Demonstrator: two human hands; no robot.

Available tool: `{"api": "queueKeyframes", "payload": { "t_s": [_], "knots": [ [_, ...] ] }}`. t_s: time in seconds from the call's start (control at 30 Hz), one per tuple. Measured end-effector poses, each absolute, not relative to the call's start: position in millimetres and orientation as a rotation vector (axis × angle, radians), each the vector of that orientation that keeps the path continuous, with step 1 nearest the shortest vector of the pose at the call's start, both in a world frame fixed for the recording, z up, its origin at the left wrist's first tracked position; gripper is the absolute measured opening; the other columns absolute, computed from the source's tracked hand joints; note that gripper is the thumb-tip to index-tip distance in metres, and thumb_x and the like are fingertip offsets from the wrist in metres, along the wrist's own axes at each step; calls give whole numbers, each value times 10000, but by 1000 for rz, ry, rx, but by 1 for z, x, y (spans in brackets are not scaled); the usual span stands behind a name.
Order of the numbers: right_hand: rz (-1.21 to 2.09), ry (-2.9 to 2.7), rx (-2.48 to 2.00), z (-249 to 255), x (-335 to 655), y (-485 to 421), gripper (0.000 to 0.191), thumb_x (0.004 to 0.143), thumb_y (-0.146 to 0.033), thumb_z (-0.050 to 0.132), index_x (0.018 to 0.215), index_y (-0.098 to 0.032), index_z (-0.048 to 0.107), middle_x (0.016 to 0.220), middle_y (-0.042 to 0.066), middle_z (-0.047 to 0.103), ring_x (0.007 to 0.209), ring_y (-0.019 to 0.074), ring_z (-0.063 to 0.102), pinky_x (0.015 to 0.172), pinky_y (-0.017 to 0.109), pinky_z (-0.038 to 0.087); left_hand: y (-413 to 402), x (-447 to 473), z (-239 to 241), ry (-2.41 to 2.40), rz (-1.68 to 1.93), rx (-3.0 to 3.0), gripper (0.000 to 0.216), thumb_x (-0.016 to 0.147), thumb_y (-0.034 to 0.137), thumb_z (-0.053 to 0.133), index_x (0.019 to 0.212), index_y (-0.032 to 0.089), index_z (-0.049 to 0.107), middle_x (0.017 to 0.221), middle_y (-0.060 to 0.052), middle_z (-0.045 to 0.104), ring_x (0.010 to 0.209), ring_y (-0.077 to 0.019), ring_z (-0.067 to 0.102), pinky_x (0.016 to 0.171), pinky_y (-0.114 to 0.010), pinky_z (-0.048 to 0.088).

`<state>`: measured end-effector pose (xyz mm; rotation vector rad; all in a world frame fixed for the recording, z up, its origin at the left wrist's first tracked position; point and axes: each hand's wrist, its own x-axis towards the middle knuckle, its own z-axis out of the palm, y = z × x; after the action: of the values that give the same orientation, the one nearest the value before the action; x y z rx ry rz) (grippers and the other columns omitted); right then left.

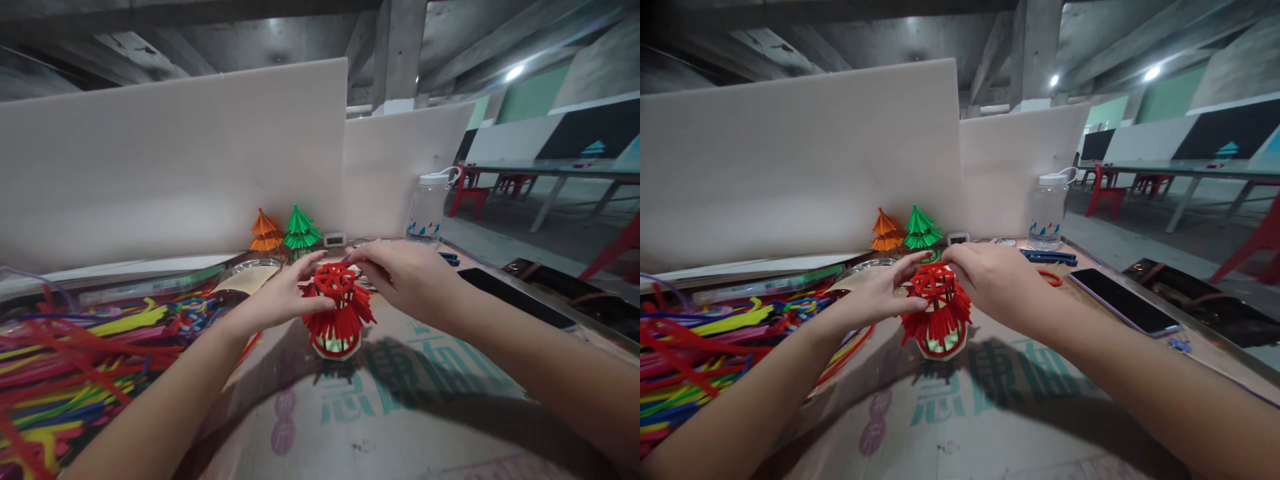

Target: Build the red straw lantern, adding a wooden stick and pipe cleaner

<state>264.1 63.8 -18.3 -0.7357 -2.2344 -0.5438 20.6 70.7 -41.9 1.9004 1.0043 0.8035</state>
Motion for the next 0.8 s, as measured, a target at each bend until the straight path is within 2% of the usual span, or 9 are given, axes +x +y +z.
{"api": "queueKeyframes", "payload": {
  "t_s": [0.1, 0.27, 0.37, 0.5, 0.63, 0.7, 0.8],
  "knots": [
    [-514, -2225, -733, -14, 264, 58, 218, 1005, -200, 490, 971, -173, 704, 873, 65, 793, 720, 184, 714, 624, 283, 459, 63, 26, -41, 1031, 864, 1976, 938, 771, 345, 818, 1568, 254, 330, 1498, -173, 552, 1296, -317, 612, 1070, -495, 511],
    [-450, -2231, -716, -7, 266, 43, 172, 983, -185, 530, 993, -204, 701, 874, 27, 792, 732, 169, 706, 637, 270, 443, 45, 31, -38, 1223, 965, 2467, 901, 782, 378, 816, 1561, 285, 371, 1439, -143, 589, 1294, -363, 570, 1074, -537, 470],
    [-430, -2288, -715, -6, 267, 41, 188, 973, -168, 542, 1012, -214, 720, 883, 22, 790, 745, 171, 699, 654, 275, 433, 39, 33, -37, 1210, 929, 2578, 887, 810, 382, 799, 1572, 305, 351, 1440, -128, 587, 1284, -345, 566, 1074, -516, 460],
    [-321, -2454, -706, -6, 271, 49, 235, 979, -156, 538, 1049, -242, 745, 926, 6, 788, 763, 157, 687, 669, 273, 415, 36, 35, -30, 1218, 901, 2512, 787, 844, 359, 772, 1539, 277, 412, 1456, -112, 588, 1298, -318, 563, 1103, -482, 443],
    [-221, -2533, -744, -5, 275, 55, 233, 1012, -206, 516, 1042, -245, 744, 903, 1, 778, 733, 145, 666, 649, 268, 388, 38, 33, -21, 1100, 850, 2409, 591, 879, 295, 729, 1439, 305, 539, 1368, -59, 661, 1174, -267, 646, 1039, -421, 498],
    [-186, -2542, -794, -3, 275, 56, 225, 1011, -216, 518, 1032, -249, 739, 910, -2, 780, 744, 147, 673, 656, 268, 390, 40, 30, -20, 1002, 812, 2294, 579, 885, 298, 729, 1433, 285, 543, 1332, -60, 684, 1123, -249, 672, 991, -389, 528],
    [-125, -2542, -879, 2, 275, 55, 216, 993, -206, 529, 1025, -256, 737, 950, -9, 788, 795, 152, 694, 670, 260, 406, 45, 24, -22, 861, 793, 2117, 587, 924, 379, 700, 1463, 251, 508, 1372, -91, 662, 1180, -259, 653, 986, -385, 532]
  ]
}}
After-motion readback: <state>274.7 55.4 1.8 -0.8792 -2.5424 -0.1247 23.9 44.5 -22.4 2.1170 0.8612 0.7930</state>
